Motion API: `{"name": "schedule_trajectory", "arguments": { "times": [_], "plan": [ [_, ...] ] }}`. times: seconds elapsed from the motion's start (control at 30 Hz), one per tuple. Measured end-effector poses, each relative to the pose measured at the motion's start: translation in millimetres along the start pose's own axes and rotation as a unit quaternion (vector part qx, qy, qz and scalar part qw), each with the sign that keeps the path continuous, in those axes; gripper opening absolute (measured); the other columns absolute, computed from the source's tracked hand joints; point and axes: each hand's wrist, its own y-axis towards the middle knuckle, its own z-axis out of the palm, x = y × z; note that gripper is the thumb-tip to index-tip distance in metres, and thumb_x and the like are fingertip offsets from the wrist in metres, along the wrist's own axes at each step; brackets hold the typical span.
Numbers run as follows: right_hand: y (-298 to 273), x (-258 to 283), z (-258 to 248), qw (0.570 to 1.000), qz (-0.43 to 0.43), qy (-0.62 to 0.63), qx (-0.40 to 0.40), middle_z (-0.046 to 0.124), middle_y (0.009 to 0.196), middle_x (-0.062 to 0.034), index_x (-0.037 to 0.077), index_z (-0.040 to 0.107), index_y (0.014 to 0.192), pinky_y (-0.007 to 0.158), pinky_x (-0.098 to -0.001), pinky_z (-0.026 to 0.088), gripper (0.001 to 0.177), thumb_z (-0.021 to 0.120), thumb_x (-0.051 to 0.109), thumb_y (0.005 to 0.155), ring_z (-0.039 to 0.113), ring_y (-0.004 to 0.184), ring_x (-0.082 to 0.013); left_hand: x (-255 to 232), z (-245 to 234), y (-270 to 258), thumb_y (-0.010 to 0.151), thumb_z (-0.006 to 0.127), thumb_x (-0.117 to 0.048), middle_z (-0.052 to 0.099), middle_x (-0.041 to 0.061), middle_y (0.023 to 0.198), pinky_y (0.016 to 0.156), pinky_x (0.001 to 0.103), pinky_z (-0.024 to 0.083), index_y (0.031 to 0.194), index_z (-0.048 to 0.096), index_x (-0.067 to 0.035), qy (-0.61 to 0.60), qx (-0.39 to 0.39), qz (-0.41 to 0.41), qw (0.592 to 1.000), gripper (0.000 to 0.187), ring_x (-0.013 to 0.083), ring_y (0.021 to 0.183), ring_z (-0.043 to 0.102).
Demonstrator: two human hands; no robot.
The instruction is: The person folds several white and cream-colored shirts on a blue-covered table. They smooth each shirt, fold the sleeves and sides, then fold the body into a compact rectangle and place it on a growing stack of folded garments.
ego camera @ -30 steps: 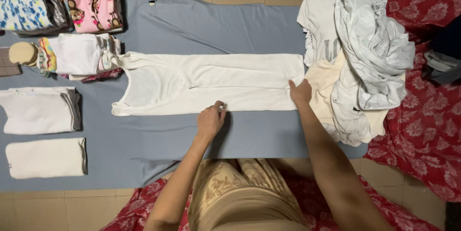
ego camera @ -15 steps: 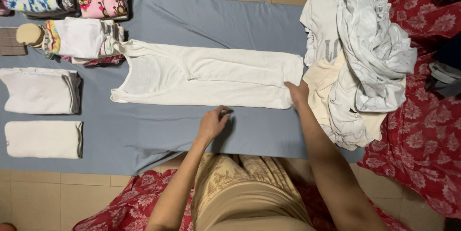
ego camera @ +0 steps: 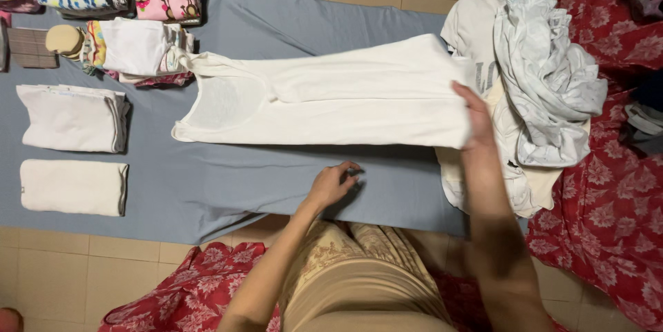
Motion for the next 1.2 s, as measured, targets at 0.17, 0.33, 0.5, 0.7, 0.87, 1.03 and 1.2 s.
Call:
{"name": "schedule_trajectory", "arguments": {
  "times": [0.17, 0.33, 0.5, 0.7, 0.87, 1.03, 1.2],
  "plan": [
    [-37, 64, -51, 0.999, -0.035, -0.001, -0.036, 0.07, 0.129, -0.0173, -0.005, 0.058, 0.139, 0.102, -0.0398, 0.059, 0.05, 0.069, 0.017, 0.096, 0.072, 0.114, -0.0278, -7, -24, -9, 0.093, 0.068, -0.027, 0.072, 0.006, 0.075, 0.067, 0.038, 0.052, 0.127, 0.068, -0.018, -0.017, 0.036, -0.017, 0.999, 0.035, 0.0203, 0.066, 0.066],
    [-32, 60, -72, 0.992, -0.054, -0.101, -0.054, 0.067, 0.133, -0.0155, -0.005, 0.053, 0.148, 0.099, -0.0376, 0.059, 0.053, 0.068, 0.012, 0.099, 0.069, 0.117, -0.0271, 1, -58, -14, 0.092, 0.07, -0.027, 0.071, 0.004, 0.074, 0.065, 0.036, 0.052, 0.121, 0.073, -0.015, -0.049, 0.013, 0.027, 0.998, 0.032, 0.0172, 0.065, 0.064],
    [2, 2, -25, 0.969, -0.087, -0.226, -0.041, 0.066, 0.132, -0.0111, 0.0, 0.047, 0.148, 0.095, -0.034, 0.058, 0.059, 0.069, 0.009, 0.093, 0.068, 0.116, -0.0223, 16, -93, 3, 0.094, 0.069, -0.026, 0.073, 0.007, 0.079, 0.066, 0.035, 0.053, 0.12, 0.074, -0.012, -0.078, -0.063, 0.007, 0.995, 0.03, 0.0161, 0.067, 0.066],
    [60, -123, 103, 0.883, -0.136, -0.446, -0.048, 0.067, 0.129, -0.0137, 0.004, 0.043, 0.151, 0.091, -0.0356, 0.058, 0.065, 0.07, 0.011, 0.092, 0.07, 0.11, -0.0241, 26, -136, 49, 0.101, 0.057, -0.04, 0.074, 0.008, 0.109, 0.072, 0.033, 0.055, 0.136, 0.063, -0.009, -0.415, -0.067, -0.03, 0.907, 0.047, 0.0167, 0.081, 0.064],
    [56, -222, 189, 0.895, 0.031, -0.437, 0.082, 0.054, 0.139, -0.0099, 0.018, 0.016, 0.165, 0.074, -0.0353, 0.06, 0.096, 0.072, 0.025, 0.087, 0.07, 0.097, -0.019, 73, -168, 86, 0.103, 0.047, -0.057, 0.067, 0.014, 0.131, 0.091, 0.031, 0.058, 0.143, 0.055, -0.002, -0.623, -0.1, -0.119, 0.767, 0.067, 0.022, 0.113, 0.069],
    [49, -255, 180, 0.843, 0.042, -0.526, 0.105, 0.059, 0.131, -0.0134, 0.016, 0.02, 0.162, 0.069, -0.0315, 0.06, 0.09, 0.073, 0.031, 0.091, 0.068, 0.085, -0.0168, 116, -156, 103, 0.1, 0.06, -0.025, 0.065, 0.022, 0.136, 0.098, 0.036, 0.052, 0.144, 0.054, 0.004, -0.431, -0.143, -0.075, 0.888, 0.053, 0.0281, 0.12, 0.065],
    [49, -242, 122, 0.829, -0.042, -0.555, -0.058, 0.062, 0.127, -0.0139, 0.012, 0.035, 0.159, 0.073, -0.0326, 0.058, 0.077, 0.071, 0.029, 0.093, 0.067, 0.084, -0.0167, 123, -172, 89, 0.101, 0.055, -0.02, 0.057, 0.013, 0.146, 0.113, 0.033, 0.037, 0.148, 0.047, 0.002, -0.348, -0.118, 0.003, 0.93, 0.052, 0.023, 0.136, 0.052]
  ]
}}
